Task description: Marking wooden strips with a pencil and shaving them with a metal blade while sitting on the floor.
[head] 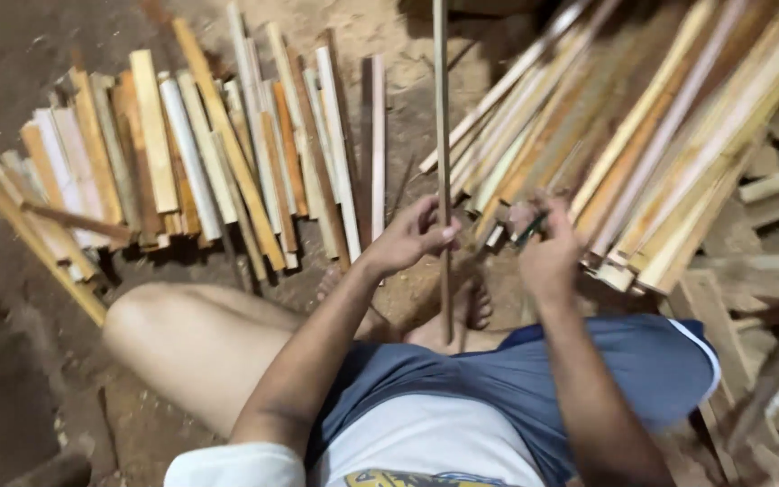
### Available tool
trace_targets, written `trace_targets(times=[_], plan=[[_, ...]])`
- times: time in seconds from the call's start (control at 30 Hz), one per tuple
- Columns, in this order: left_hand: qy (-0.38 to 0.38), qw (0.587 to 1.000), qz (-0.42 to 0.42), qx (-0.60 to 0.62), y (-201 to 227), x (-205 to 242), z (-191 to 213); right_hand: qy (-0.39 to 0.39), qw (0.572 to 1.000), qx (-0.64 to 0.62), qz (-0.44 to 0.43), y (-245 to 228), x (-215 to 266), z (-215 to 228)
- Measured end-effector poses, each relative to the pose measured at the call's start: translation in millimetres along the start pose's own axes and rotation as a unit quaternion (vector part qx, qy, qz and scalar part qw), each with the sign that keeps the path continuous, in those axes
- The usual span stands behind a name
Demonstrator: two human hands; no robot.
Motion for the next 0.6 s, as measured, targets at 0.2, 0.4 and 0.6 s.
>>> trace_targets(times=[0.2,0.4,0.6], plan=[[0.126,0.987,-0.088,-0.044,26.5,2.3,55.0,-0.228,0.950,-0.033,-0.210,54.3,90.7,-125.6],[0.299,0.749,0.228,-0.545,-150.2,22.1,208.9,-0.160,0.985,0.035,-0.058,53.8,67.3,-128.1],[0.389,0.590,0.149,-0.691,-213.2,1.0,223.8,-0.173,0.982,0.033,-0.064,68.3,81.7,-134.0]])
Point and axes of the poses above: each hand's wrist, its own x-axis away from the middle knuckle, its own z-axis out of the back of the hand, y = z × x, the point moved 8 cm from there along -x, towards the middle knuckle, and after that the axes turned 12 degrees about x, right-handed, at the moved point
